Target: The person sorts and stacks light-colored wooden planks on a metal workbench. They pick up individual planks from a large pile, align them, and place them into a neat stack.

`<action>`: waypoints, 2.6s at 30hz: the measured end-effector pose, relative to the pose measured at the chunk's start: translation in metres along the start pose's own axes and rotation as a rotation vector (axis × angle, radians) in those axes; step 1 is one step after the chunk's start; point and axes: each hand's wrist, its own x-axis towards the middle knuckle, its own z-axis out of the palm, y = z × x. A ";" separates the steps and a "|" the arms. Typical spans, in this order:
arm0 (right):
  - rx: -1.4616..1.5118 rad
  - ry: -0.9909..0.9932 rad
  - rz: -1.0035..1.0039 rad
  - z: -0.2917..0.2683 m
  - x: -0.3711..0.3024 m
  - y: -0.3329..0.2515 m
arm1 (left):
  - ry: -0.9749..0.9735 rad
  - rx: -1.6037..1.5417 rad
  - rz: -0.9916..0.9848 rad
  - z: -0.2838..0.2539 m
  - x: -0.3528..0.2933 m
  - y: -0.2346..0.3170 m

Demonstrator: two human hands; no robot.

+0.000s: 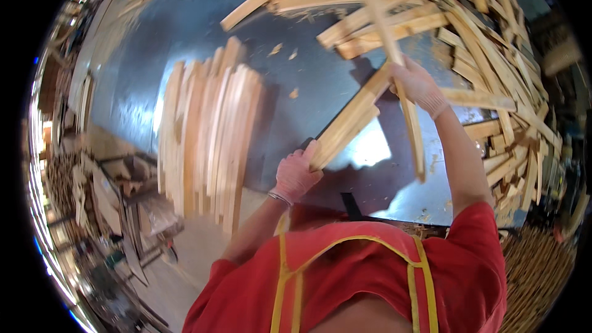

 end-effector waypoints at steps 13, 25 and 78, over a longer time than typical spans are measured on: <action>0.138 -0.260 0.223 0.285 -0.118 0.007 | 0.176 -0.389 -0.201 -0.024 -0.072 -0.094; -0.706 -0.232 -0.534 0.193 -0.036 0.009 | 0.374 0.424 -0.207 0.004 -0.110 -0.149; -1.206 0.340 -0.328 -0.007 0.201 0.045 | 0.561 0.295 0.061 -0.019 -0.047 -0.104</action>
